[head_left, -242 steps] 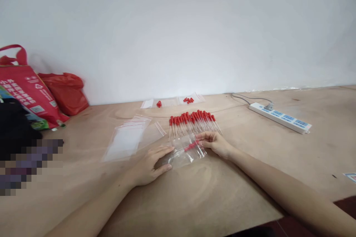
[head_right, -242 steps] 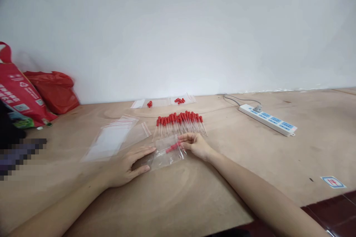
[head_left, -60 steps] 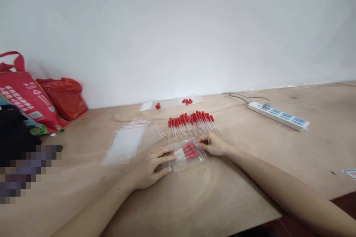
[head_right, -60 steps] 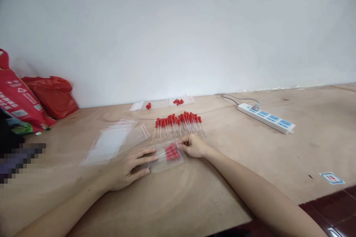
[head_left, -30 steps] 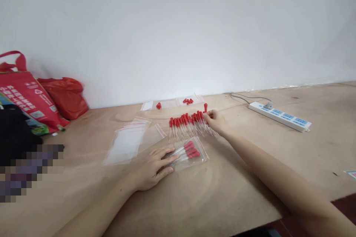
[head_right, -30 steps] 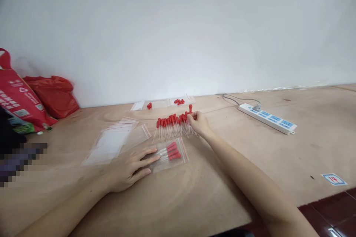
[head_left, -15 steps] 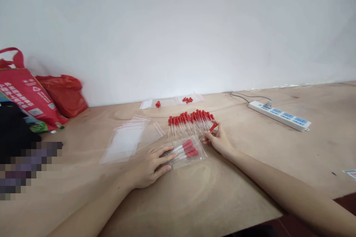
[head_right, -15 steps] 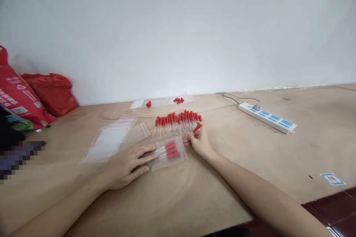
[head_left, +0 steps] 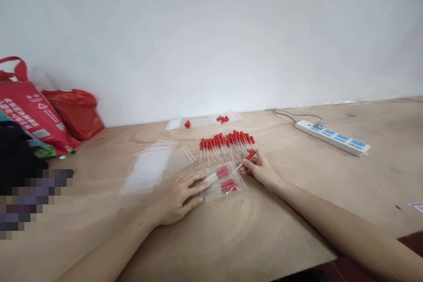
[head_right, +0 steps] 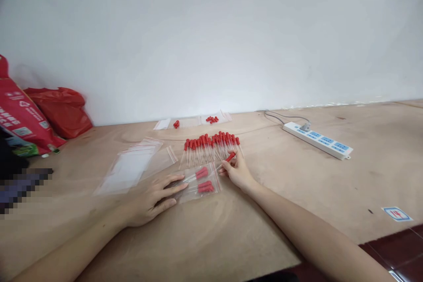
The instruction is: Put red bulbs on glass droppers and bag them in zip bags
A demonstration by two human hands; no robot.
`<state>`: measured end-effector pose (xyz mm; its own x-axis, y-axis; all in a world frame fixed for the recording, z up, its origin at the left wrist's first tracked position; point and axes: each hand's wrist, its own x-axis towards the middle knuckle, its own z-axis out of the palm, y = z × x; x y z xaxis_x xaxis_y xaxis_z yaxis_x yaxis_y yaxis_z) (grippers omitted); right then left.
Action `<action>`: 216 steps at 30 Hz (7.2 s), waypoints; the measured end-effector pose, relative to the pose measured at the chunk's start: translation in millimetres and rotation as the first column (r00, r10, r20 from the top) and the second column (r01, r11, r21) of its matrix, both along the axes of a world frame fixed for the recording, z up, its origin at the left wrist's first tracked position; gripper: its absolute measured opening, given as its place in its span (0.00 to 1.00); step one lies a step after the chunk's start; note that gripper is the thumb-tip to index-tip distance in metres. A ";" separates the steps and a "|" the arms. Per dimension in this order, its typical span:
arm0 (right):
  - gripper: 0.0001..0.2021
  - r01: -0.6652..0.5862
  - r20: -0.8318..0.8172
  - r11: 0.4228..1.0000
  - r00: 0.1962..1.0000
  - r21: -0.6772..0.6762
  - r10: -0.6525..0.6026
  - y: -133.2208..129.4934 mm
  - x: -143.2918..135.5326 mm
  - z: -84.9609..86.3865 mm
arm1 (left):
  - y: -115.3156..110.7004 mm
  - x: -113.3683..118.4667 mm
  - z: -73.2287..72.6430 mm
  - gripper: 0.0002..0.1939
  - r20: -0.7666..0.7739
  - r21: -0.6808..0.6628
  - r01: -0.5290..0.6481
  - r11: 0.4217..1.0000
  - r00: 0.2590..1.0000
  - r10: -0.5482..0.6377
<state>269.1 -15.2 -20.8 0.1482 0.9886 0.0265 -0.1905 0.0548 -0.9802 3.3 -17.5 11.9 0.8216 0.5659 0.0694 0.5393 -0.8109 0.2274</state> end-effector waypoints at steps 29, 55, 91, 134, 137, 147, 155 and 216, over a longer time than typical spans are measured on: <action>0.13 -0.440 0.337 0.896 0.835 -0.066 0.435 1.9 0.4 3.1 | 0.8 -1.0 -1.5 0.22 0.023 -0.025 -0.031 0.999 0.999 0.032; 0.19 -0.191 -0.078 0.982 0.979 -0.016 0.189 15.2 19.1 25.0 | 35.9 -31.2 -8.3 0.23 0.222 0.356 -0.645 0.676 0.761 0.609; 0.10 -0.093 0.936 0.945 0.198 0.313 -0.290 46.1 13.8 20.8 | -0.3 -13.0 2.6 0.24 0.012 0.052 -0.073 0.996 0.997 0.073; 0.34 0.027 0.121 0.981 0.991 0.192 -0.051 1.0 0.9 -2.5 | -12.8 12.2 -3.1 0.22 0.070 -0.064 -0.111 0.992 0.991 0.115; 0.34 0.029 0.079 0.986 0.996 0.162 -0.042 0.1 -1.1 -2.5 | -12.6 13.1 -4.3 0.22 0.089 -0.063 -0.110 0.992 0.989 0.116; 0.26 -0.090 -0.050 0.996 0.995 0.008 0.090 -6.1 -4.4 1.9 | -14.2 13.5 -2.7 0.21 0.088 -0.089 -0.133 0.987 0.986 0.141; 0.16 -0.280 0.324 0.954 0.917 0.107 0.232 -4.7 7.8 -2.3 | -13.9 13.5 -4.7 0.22 0.115 -0.085 -0.125 0.988 0.984 0.135; 0.10 0.297 0.861 0.954 0.473 0.047 -0.190 119.0 -49.6 28.1 | -10.1 6.7 0.1 0.19 0.130 -0.198 -0.042 0.979 0.989 0.069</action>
